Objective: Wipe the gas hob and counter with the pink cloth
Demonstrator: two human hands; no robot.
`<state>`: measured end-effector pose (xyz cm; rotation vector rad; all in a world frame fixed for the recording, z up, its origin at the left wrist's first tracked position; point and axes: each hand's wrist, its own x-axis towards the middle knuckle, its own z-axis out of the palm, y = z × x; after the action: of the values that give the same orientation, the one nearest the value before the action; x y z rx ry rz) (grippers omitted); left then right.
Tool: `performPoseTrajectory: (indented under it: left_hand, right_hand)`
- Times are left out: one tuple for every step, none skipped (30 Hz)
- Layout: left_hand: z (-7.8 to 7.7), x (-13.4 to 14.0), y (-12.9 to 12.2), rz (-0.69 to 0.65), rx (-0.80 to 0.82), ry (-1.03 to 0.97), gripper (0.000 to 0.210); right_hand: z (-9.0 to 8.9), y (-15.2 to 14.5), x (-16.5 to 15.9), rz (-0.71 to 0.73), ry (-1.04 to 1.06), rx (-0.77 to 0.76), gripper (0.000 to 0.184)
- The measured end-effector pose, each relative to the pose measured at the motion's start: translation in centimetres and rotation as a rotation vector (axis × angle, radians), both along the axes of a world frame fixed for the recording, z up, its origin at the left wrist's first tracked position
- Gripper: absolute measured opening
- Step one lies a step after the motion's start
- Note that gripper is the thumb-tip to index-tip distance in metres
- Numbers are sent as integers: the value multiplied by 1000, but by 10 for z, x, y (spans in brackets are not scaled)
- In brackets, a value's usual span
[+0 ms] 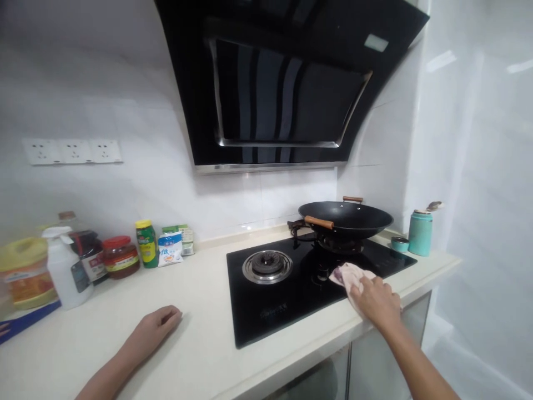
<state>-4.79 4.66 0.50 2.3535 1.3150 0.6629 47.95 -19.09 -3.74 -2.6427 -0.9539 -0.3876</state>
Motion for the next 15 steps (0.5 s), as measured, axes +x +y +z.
performPoseTrajectory:
  left_hand:
    - [-1,0,0,-4,0,-9,38]
    - [-1,1,0,-10,0,-19,38]
    - [-3,1,0,-16,-1,-28,37]
    - [-4,1,1,-20,-1,-35,37]
    - [-5,1,1,-24,-2,-38,37]
    - [-5,0,1,-24,-5,-37,37]
    - [-5,0,1,-21,-9,-35,38]
    - [-5,0,1,-18,-17,-31,38]
    - [-4,0,0,-16,-27,-27,38]
    - [-3,0,0,-12,-35,-24,38]
    - [-2,1,-1,-7,-41,-22,38]
    - [-1,1,-2,-3,-42,-21,38]
    - [-1,1,-2,-2,-40,-21,38]
    - [-1,1,-2,-1,-35,-22,38]
    - [-2,1,-2,1,-28,-24,37]
  right_hand:
    - [-1,2,-17,50,-25,-2,46]
    - [-2,5,-36,107,-54,-2,45]
    - [-2,7,-56,157,-72,6,43]
    - [-2,9,-78,222,-82,3,41]
    - [-1,11,-100,284,-89,3,39]
    - [0,12,-121,336,-96,11,37]
    - [2,13,-143,397,-99,23,35]
    - [4,13,-163,460,-92,36,33]
    - [7,14,-182,532,-75,48,30]
    - [8,15,-200,608,-51,60,28]
    - [9,15,-216,673,-23,75,25]
    - [9,16,-231,735,4,89,23]
    - [9,17,-245,791,28,106,22]
    - [8,18,-257,845,50,122,21]
    - [8,19,-267,899,72,135,20]
